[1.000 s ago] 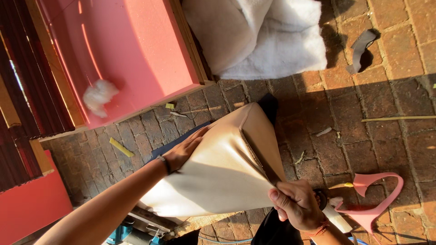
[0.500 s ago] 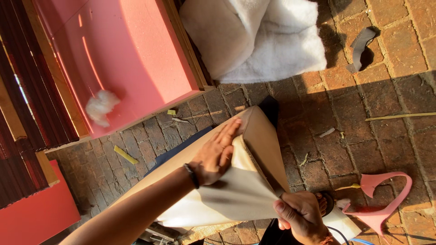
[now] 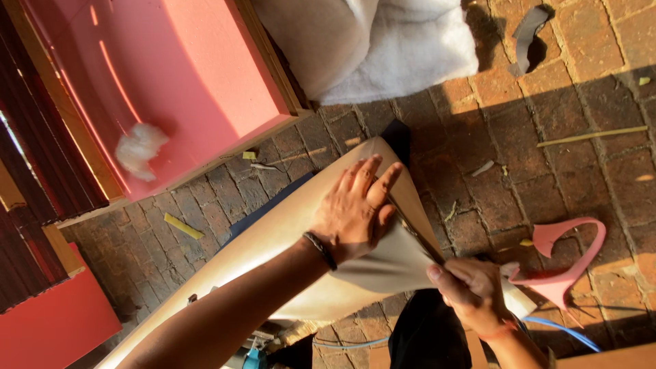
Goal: The person stretches a beige vinyl fabric over a long foam-padded wooden panel and drives staples into it with a pneumatic nail gun, working along the edge. They then lift the covered panel, carry it across the workshop, and set it near other upholstered furniture frames.
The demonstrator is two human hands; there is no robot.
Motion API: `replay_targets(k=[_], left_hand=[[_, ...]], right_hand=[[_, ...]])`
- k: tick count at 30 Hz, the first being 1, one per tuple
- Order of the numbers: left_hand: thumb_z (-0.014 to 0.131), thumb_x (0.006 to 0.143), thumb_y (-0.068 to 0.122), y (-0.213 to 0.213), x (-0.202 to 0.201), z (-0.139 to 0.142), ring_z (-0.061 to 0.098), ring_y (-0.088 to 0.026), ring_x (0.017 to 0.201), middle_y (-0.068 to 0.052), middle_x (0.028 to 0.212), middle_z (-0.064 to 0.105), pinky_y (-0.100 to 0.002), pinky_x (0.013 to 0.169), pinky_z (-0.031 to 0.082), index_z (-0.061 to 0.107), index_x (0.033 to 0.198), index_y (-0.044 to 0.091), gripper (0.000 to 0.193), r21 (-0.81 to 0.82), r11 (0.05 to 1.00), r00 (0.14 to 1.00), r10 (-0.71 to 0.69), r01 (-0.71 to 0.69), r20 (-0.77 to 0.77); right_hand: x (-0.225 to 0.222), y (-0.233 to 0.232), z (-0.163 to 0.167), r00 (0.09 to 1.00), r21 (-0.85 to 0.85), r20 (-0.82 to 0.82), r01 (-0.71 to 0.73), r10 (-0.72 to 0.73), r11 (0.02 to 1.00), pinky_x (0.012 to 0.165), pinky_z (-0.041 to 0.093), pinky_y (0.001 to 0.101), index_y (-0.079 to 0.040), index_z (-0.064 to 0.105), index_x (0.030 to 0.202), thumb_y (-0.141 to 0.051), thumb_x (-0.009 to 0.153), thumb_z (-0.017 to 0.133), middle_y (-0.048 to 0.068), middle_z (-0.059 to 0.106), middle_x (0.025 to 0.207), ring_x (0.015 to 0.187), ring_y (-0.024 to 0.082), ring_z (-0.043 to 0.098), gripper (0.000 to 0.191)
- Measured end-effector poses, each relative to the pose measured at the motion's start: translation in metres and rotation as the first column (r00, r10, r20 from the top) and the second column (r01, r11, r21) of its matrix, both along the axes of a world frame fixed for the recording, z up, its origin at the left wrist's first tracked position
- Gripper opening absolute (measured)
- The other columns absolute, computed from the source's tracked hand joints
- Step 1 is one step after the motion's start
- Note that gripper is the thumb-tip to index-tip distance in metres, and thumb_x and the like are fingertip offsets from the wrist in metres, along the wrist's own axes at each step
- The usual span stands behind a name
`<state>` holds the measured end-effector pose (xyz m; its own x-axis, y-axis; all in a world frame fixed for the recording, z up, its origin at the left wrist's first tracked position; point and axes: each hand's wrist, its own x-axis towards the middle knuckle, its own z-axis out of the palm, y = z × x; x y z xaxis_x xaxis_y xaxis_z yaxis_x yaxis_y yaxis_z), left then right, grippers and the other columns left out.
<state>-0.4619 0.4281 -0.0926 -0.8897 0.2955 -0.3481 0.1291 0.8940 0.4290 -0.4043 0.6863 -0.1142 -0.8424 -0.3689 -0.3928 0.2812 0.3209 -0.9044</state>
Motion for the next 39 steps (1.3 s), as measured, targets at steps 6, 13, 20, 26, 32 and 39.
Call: replay_targets(k=[6, 13, 20, 26, 32, 39], left_hand=[[0.063, 0.095, 0.041, -0.156, 0.047, -0.017, 0.05, -0.027, 0.139, -0.004, 0.167, 0.039, -0.042, 0.122, 0.033, 0.033, 0.16, 0.023, 0.074, 0.434, 0.731, 0.748, 0.156, -0.526, 0.645], [0.021, 0.097, 0.063, -0.207, 0.114, -0.059, 0.024, -0.024, 0.155, -0.004, 0.169, 0.026, -0.039, 0.125, 0.016, 0.023, 0.162, 0.022, 0.076, 0.01, 0.843, 0.663, 0.415, -0.537, 0.623], [0.041, 0.103, 0.043, -0.058, 0.0, -0.047, 0.032, -0.039, 0.152, -0.021, 0.164, 0.034, -0.047, 0.127, 0.026, 0.024, 0.161, 0.003, 0.072, 0.244, 0.964, 0.988, 0.131, -0.108, -0.083], [0.054, 0.101, 0.036, 0.003, 0.003, 0.005, 0.026, -0.044, 0.155, -0.02, 0.169, 0.028, -0.053, 0.126, 0.022, 0.026, 0.163, 0.006, 0.075, -0.054, 0.99, 0.975, 0.116, -0.128, -0.192], [0.061, 0.095, 0.052, 0.046, 0.05, 0.021, 0.02, -0.045, 0.157, -0.02, 0.169, 0.023, -0.064, 0.126, 0.016, 0.028, 0.162, 0.007, 0.086, 0.061, 0.997, 0.981, 0.058, -0.047, -0.186], [0.053, 0.094, 0.057, 0.051, 0.041, 0.033, 0.014, -0.053, 0.152, -0.029, 0.162, 0.024, -0.077, 0.114, 0.009, 0.047, 0.145, 0.019, 0.064, -0.099, 0.995, 0.992, -0.003, -0.009, -0.127]], right_hand=[[-0.011, -0.012, -0.02, 0.998, -0.174, 0.016, 0.067, -0.065, 0.982, 0.037, 0.034, 0.0285, -0.007, 0.052, 0.046, -0.03, 0.091, 0.066, 0.002, 0.051, 0.041, 0.034, 0.012, 0.046, 0.052], [-0.009, -0.026, -0.039, 0.979, -0.487, -0.027, 0.162, -0.2, 0.858, 0.052, 0.047, 0.0294, -0.011, 0.048, 0.051, -0.027, 0.097, 0.069, -0.001, 0.049, 0.044, 0.039, 0.012, 0.051, 0.053], [-0.003, -0.036, -0.042, 0.947, -0.595, 0.177, 0.32, -0.269, 0.737, 0.045, 0.042, 0.0271, -0.008, 0.047, 0.053, -0.023, 0.091, 0.072, 0.006, 0.048, 0.048, 0.046, 0.017, 0.05, 0.048], [0.008, -0.031, -0.052, 0.898, -0.614, 0.379, 0.424, -0.222, 0.666, 0.043, 0.043, 0.029, -0.006, 0.048, 0.056, -0.016, 0.089, 0.07, 0.007, 0.051, 0.051, 0.044, 0.017, 0.051, 0.041], [0.02, -0.017, -0.05, 0.935, -0.474, 0.273, 0.334, -0.225, 0.815, 0.046, 0.044, 0.029, 0.001, 0.064, 0.068, -0.015, 0.096, 0.067, 0.003, 0.049, 0.052, 0.045, 0.012, 0.047, 0.033], [0.011, -0.029, -0.048, 0.866, -0.526, 0.461, 0.442, -0.194, 0.727, 0.048, 0.043, 0.0299, 0.001, 0.069, 0.083, -0.018, 0.093, 0.064, 0.003, 0.052, 0.057, 0.048, 0.013, 0.047, 0.022]])
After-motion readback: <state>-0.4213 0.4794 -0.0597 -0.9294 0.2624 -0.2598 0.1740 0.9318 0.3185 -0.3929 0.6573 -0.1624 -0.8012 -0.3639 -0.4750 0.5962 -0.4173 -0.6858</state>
